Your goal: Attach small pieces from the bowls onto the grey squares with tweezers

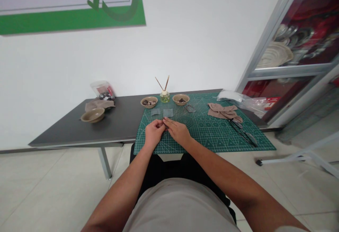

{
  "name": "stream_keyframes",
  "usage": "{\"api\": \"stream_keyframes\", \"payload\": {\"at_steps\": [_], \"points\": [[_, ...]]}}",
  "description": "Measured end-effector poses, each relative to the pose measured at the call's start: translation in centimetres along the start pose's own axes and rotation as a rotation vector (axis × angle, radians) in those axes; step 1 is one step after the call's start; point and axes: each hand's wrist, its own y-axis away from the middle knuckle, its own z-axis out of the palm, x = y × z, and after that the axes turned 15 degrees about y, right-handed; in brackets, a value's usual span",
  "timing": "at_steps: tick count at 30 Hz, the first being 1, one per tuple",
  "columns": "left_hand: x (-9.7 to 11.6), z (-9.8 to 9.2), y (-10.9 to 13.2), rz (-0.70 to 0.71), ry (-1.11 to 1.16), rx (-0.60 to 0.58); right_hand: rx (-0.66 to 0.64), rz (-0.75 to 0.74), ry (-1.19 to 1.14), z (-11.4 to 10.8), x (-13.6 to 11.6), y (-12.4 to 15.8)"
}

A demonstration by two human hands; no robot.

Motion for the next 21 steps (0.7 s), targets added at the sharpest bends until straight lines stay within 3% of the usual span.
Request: {"api": "stream_keyframes", "payload": {"at_steps": [4, 8, 11, 16, 21], "points": [[-0.26, -0.02, 0.04, -0.038, 0.143, -0.018, 0.018, 0.068, 0.015, -0.11, -0.01, 0.05], [-0.16, -0.04, 0.11, -0.013, 0.091, 0.009, 0.014, 0.01, -0.02, -0.06, 0.02, 0.1], [-0.03, 0.02, 0.14, -0.023, 0.165, 0.066, 0.043, 0.07, -0.038, -0.04, 0.02, 0.1], [-0.08, 0.07, 0.11, -0.013, 0.131, 0.015, 0.037, 0.052, -0.097, -0.14, -0.13, 0.14], [-0.36, 0.08, 0.11, -0.011, 0.264, 0.074, 0.052, 0.142, -0.098, 0.04, 0.03, -0.03]]}}
